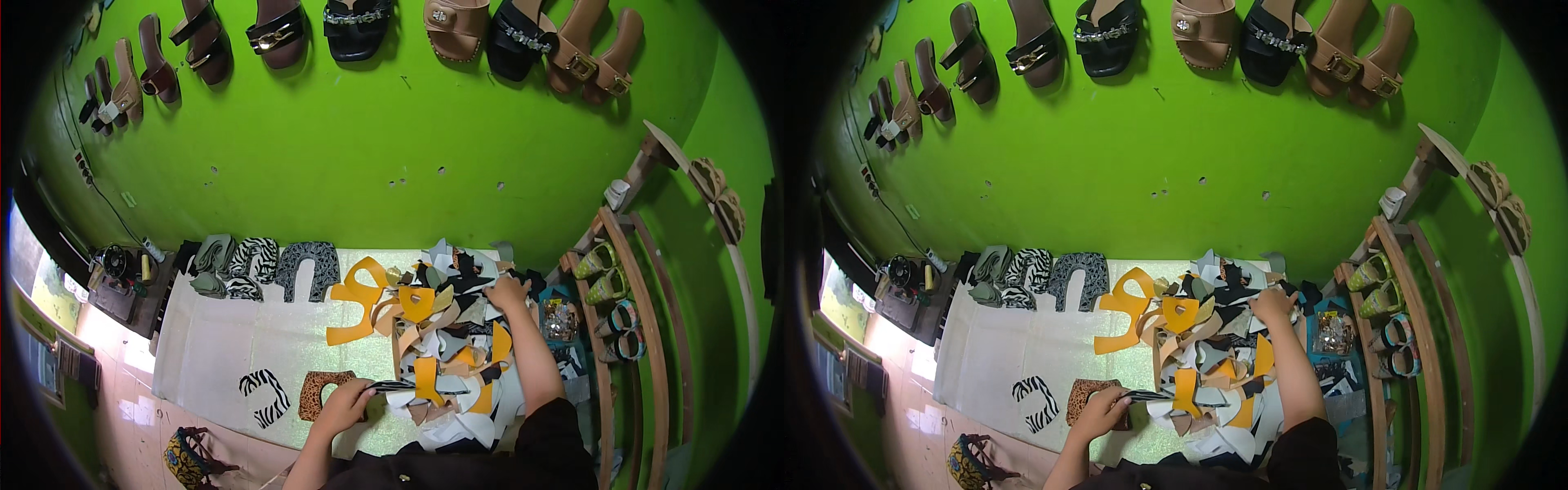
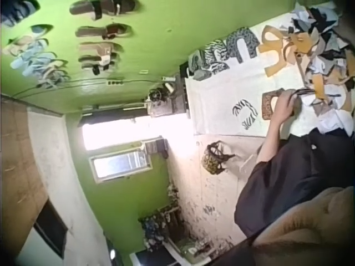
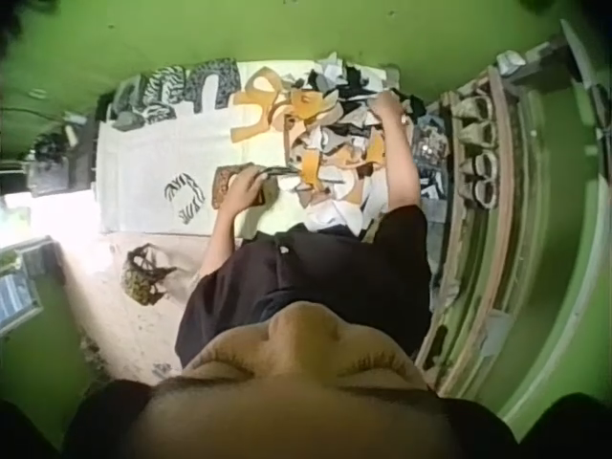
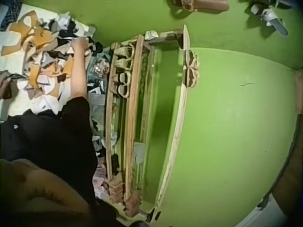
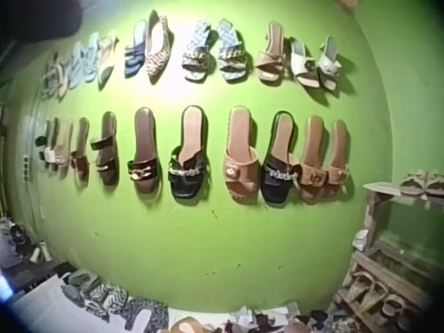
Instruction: Sorting and organizing various cut fabric pieces by pattern and shape on a work table.
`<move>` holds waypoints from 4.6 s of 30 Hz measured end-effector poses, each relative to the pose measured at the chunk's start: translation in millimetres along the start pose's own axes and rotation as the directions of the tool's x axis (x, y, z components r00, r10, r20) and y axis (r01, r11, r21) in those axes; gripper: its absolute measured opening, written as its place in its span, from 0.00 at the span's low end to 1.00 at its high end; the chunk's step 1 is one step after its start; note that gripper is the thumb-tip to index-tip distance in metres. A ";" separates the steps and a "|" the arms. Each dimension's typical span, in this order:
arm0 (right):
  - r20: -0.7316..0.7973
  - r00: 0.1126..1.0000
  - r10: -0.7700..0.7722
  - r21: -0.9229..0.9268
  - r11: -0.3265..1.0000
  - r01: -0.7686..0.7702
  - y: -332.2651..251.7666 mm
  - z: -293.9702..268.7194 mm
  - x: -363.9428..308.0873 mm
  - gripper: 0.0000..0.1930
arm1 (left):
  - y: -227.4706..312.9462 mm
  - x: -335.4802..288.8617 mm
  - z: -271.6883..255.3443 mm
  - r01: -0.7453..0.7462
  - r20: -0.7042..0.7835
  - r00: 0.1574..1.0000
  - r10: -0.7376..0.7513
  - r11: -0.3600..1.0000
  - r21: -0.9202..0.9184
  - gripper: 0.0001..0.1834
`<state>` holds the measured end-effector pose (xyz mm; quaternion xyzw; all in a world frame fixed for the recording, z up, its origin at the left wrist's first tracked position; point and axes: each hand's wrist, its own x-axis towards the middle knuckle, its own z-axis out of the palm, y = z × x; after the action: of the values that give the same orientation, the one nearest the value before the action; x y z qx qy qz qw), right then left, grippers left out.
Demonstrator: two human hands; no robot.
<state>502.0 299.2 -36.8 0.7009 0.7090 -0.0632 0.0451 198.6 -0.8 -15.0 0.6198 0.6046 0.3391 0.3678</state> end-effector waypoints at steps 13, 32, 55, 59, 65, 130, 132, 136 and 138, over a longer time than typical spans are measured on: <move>0.184 0.983 0.011 0.087 0.996 -0.027 -15.8 29.9 36.4 0.20 | 6.5 18.3 -5.3 0.058 0.009 0.998 -0.059 0.997 0.043 0.13; 0.123 0.762 -0.636 0.960 0.271 0.071 -13.4 3.5 -64.7 0.16 | 25.9 9.7 -8.3 -0.080 0.092 0.993 0.078 0.997 0.015 0.13; -0.039 0.921 -0.389 0.929 0.325 0.177 -5.0 -22.5 -111.0 0.11 | 38.8 4.1 -20.0 -0.102 -0.100 0.991 0.085 0.977 -0.189 0.10; -0.224 0.899 -0.376 0.913 0.241 0.328 -70.9 -41.6 -188.8 0.13 | 42.4 -2.8 -17.8 -0.208 -0.168 0.968 0.186 0.970 -0.129 0.09; -0.238 0.816 -0.526 0.960 0.002 0.281 -129.2 -18.1 -245.0 0.11 | 27.5 -10.9 -13.2 -0.197 -0.448 0.875 0.181 0.980 0.011 0.09; -0.155 0.945 -0.289 0.806 0.516 0.290 -524.1 131.5 -130.2 0.15 | -263.7 61.0 -298.4 -0.035 -0.512 0.859 0.005 0.998 -0.048 0.12; -0.158 0.951 -0.266 0.805 0.523 0.280 -554.7 121.6 -116.4 0.16 | -275.9 79.2 -320.0 0.019 -0.521 0.853 -0.034 0.999 -0.034 0.13; 0.051 0.959 -0.280 0.775 0.617 0.139 -583.0 122.1 -99.3 0.17 | -294.3 91.7 -333.6 0.121 -0.553 0.830 -0.074 0.991 0.048 0.13; 0.033 0.960 -0.278 0.727 0.666 0.168 -586.9 123.1 -101.1 0.16 | -305.9 92.6 -329.4 0.195 -0.543 0.830 -0.131 0.979 0.062 0.12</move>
<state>-86.4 175.0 -127.4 0.5640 0.7031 -0.3892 -0.1898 -235.8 106.3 -117.6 0.4665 0.7523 0.4307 0.1757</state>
